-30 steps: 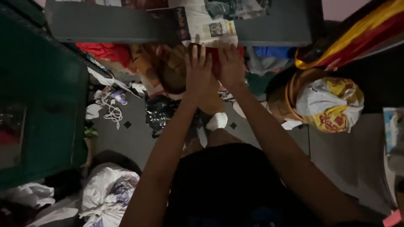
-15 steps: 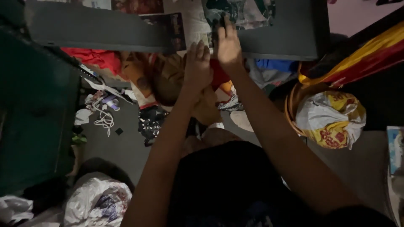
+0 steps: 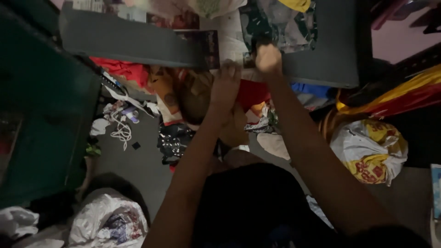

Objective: Sort and organize various pieces of clothing from a cluttered area onto a bed.

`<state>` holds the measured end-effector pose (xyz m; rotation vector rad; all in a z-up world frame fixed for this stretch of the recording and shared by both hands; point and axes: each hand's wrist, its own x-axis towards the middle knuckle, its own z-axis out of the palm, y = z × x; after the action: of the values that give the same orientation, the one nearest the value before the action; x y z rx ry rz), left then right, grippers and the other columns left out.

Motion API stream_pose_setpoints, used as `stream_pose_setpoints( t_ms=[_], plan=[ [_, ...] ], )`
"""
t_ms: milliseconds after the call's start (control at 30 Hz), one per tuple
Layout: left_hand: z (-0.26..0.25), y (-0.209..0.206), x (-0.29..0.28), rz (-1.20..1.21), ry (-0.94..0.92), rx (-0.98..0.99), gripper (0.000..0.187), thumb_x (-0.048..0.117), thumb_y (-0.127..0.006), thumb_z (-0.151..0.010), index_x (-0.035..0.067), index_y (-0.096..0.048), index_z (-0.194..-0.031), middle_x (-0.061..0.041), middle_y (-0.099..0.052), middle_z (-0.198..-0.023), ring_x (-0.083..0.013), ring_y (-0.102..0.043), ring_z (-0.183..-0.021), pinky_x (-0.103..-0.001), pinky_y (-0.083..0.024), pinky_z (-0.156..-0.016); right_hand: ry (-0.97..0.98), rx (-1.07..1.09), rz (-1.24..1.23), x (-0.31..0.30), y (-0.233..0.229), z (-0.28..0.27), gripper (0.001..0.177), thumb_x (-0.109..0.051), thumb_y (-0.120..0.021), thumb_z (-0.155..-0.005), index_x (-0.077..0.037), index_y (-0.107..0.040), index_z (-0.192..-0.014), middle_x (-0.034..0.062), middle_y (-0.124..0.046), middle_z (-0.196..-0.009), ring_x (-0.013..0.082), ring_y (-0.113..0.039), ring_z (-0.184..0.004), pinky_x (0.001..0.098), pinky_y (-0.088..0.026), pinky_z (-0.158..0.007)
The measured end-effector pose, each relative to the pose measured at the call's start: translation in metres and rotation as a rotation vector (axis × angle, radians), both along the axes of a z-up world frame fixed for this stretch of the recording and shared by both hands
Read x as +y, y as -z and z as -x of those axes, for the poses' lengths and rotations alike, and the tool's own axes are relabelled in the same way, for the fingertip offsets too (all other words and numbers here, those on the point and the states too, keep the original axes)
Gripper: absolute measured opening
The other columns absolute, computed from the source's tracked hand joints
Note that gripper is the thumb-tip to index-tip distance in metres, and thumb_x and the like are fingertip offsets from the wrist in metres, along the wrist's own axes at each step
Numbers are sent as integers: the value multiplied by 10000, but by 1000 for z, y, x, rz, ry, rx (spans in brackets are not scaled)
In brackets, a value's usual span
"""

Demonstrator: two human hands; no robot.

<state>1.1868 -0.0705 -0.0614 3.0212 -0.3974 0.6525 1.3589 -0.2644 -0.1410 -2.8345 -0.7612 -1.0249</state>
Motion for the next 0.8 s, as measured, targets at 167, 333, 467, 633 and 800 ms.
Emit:
stream_pose_setpoints(
  t_ms=[167,333,467,633,800],
  plan=[
    [-20,11,11,-70,55,-62,376,170,-674,-917,61,-646,-1276,-145,-592,-1256,-348,-581,-1191,-464,-520,-933,-92,-121,-122,-13,-17,33,305,-294,-806,-830,-54,-695,-982,155,-624,-808,360,-613,-733,485,-517,-641],
    [-27,19,35,-83,69,69,340,143,-679,-899,52,-691,-1226,-161,-643,-1173,-330,-627,-1066,-519,-544,-896,-68,222,-243,-1,-52,81,370,-279,-795,-790,-16,-696,-1031,215,-686,-912,412,-658,-827,515,-549,-732],
    [-17,2,49,-109,44,229,225,97,-682,-891,7,-735,-1090,-207,-699,-1081,-337,-687,-914,-553,-575,-795,72,415,-343,16,-59,118,303,-274,-783,-832,-40,-718,-1013,254,-686,-958,443,-662,-882,527,-551,-766],
    [-3,-3,64,-57,104,265,110,31,-661,-943,-15,-736,-1009,-209,-690,-1106,-356,-674,-1006,-491,-591,-822,-52,390,-392,27,-66,157,250,-198,-741,-834,-27,-711,-1013,245,-685,-989,437,-663,-919,523,-553,-797],
    [11,4,62,27,18,285,115,10,-639,-935,-5,-726,-1010,-185,-677,-1173,-315,-665,-1070,-392,-588,-841,-92,350,-389,45,-80,203,299,-193,-741,-778,4,-707,-1000,246,-686,-953,431,-656,-878,506,-537,-753]
  ],
)
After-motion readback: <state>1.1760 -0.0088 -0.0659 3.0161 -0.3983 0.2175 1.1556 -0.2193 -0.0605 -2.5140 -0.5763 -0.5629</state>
